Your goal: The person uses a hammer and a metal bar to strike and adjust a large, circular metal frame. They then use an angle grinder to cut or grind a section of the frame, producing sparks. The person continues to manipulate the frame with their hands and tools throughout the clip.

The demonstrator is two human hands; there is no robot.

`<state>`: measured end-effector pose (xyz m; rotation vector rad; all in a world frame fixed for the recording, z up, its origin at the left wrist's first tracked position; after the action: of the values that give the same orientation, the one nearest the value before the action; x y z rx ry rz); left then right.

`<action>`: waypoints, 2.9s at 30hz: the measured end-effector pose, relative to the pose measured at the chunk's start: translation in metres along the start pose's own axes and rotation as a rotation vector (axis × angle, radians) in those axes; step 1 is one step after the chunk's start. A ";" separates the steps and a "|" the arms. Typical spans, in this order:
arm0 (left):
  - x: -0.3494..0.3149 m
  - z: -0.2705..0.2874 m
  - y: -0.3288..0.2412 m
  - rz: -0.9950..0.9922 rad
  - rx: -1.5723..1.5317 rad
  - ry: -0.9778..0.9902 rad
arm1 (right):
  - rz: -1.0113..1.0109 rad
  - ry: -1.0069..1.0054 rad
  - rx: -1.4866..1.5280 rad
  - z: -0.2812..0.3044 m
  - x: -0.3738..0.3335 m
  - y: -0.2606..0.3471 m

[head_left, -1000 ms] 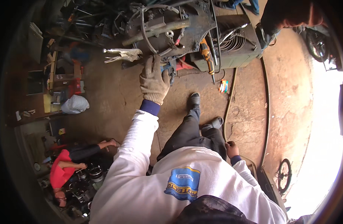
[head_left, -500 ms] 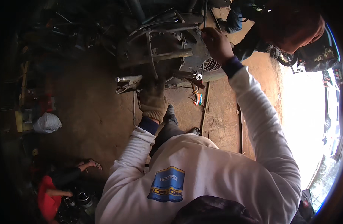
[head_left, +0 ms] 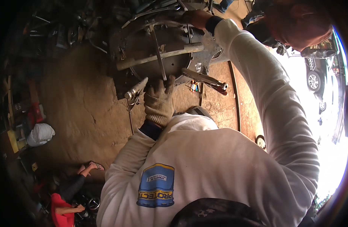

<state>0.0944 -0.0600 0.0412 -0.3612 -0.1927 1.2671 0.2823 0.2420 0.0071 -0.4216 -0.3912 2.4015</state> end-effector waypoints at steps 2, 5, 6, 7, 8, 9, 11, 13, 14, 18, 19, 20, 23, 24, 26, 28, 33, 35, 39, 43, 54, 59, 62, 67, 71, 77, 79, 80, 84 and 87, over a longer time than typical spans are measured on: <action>0.000 0.000 0.003 -0.011 -0.015 -0.039 | -0.069 0.058 0.053 0.015 0.011 0.008; 0.000 0.001 0.006 -0.011 -0.054 -0.038 | -0.176 0.208 0.237 0.048 0.013 0.012; 0.000 0.001 0.008 -0.004 -0.070 -0.028 | -0.208 0.268 0.316 0.054 0.013 0.013; 0.000 0.002 0.006 -0.022 -0.057 -0.041 | -0.179 0.258 0.331 0.052 0.010 0.011; 0.000 0.003 0.005 -0.028 -0.044 -0.057 | -0.139 0.245 0.344 0.046 0.012 0.009; 0.000 0.004 0.004 -0.034 -0.030 -0.073 | -0.099 0.233 0.358 0.040 0.013 0.008; -0.001 0.002 0.004 -0.018 -0.038 -0.038 | -0.048 0.189 0.203 0.037 0.019 0.009; -0.002 0.001 0.005 -0.029 -0.035 -0.041 | -0.068 0.076 0.135 0.041 0.021 0.005; -0.002 -0.001 0.006 -0.048 -0.028 -0.061 | -0.113 -0.015 0.143 0.047 0.019 0.000; 0.001 0.001 0.005 -0.102 -0.002 -0.115 | -0.256 -0.272 0.217 0.087 -0.004 -0.024; 0.002 0.000 0.003 -0.114 0.002 -0.098 | -0.344 -0.366 0.252 0.107 -0.027 -0.031; 0.002 0.000 0.004 -0.104 0.012 -0.085 | -0.283 -0.283 0.152 0.118 -0.045 -0.031; -0.003 0.003 0.012 -0.021 0.034 -0.043 | -0.638 -0.181 0.557 0.182 -0.125 -0.014; -0.002 0.001 0.009 -0.042 0.016 -0.054 | -0.609 -0.332 0.517 0.179 -0.167 -0.005; 0.000 0.003 0.007 -0.081 0.023 -0.085 | -0.950 -0.462 0.773 0.149 -0.251 0.033; 0.004 0.002 0.004 -0.085 -0.005 -0.076 | -1.356 -0.455 0.970 0.095 -0.332 0.106; 0.001 0.006 0.003 -0.105 -0.040 -0.113 | -1.285 -0.068 1.033 0.027 -0.407 0.275; -0.001 0.005 0.006 -0.128 -0.040 -0.163 | -1.046 -0.085 1.071 0.032 -0.379 0.289; -0.002 0.000 0.011 -0.182 -0.079 -0.236 | -0.762 -0.198 1.131 0.047 -0.305 0.284; 0.000 0.006 0.006 -0.224 -0.086 -0.262 | -0.722 -0.236 1.171 0.057 -0.268 0.275; 0.006 0.004 0.003 -0.188 -0.084 -0.150 | -0.824 0.110 1.162 0.037 -0.249 0.273; 0.004 0.009 0.002 -0.232 -0.105 -0.201 | -0.780 -0.149 1.120 0.053 -0.253 0.267; 0.003 0.005 0.004 -0.198 -0.091 -0.151 | -0.777 -0.138 1.124 0.050 -0.252 0.271; 0.002 0.010 0.001 -0.196 -0.094 -0.162 | -0.803 0.012 1.111 0.035 -0.250 0.265; 0.006 0.010 0.003 -0.225 -0.133 -0.165 | -0.753 -0.148 1.126 0.035 -0.277 0.273; 0.002 0.005 0.008 -0.246 -0.112 -0.200 | -0.927 -0.111 1.137 0.005 -0.344 0.283; 0.001 0.004 0.004 -0.234 -0.064 -0.223 | -1.064 -0.077 1.178 0.002 -0.363 0.280; 0.002 0.006 0.001 -0.229 -0.035 -0.236 | -1.100 -0.067 1.155 -0.001 -0.369 0.276; -0.002 0.023 -0.019 -0.173 -0.038 -0.247 | -1.229 -0.083 1.147 -0.030 -0.394 0.271; -0.007 0.022 -0.025 -0.159 -0.012 -0.290 | -1.297 -0.076 1.189 -0.052 -0.416 0.278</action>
<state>0.1069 -0.0696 0.0713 -0.1671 -0.4673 1.1576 0.4523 -0.2263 -0.0632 0.3948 0.5988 1.0263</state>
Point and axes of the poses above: each hand's wrist, its own x-axis towards the middle knuckle, its own z-axis out of the back of the hand, y = z × x, the point moved 6 cm from there along x, towards the middle knuckle, and after that the axes turned 9 degrees about -x, right-handed, at the moved point
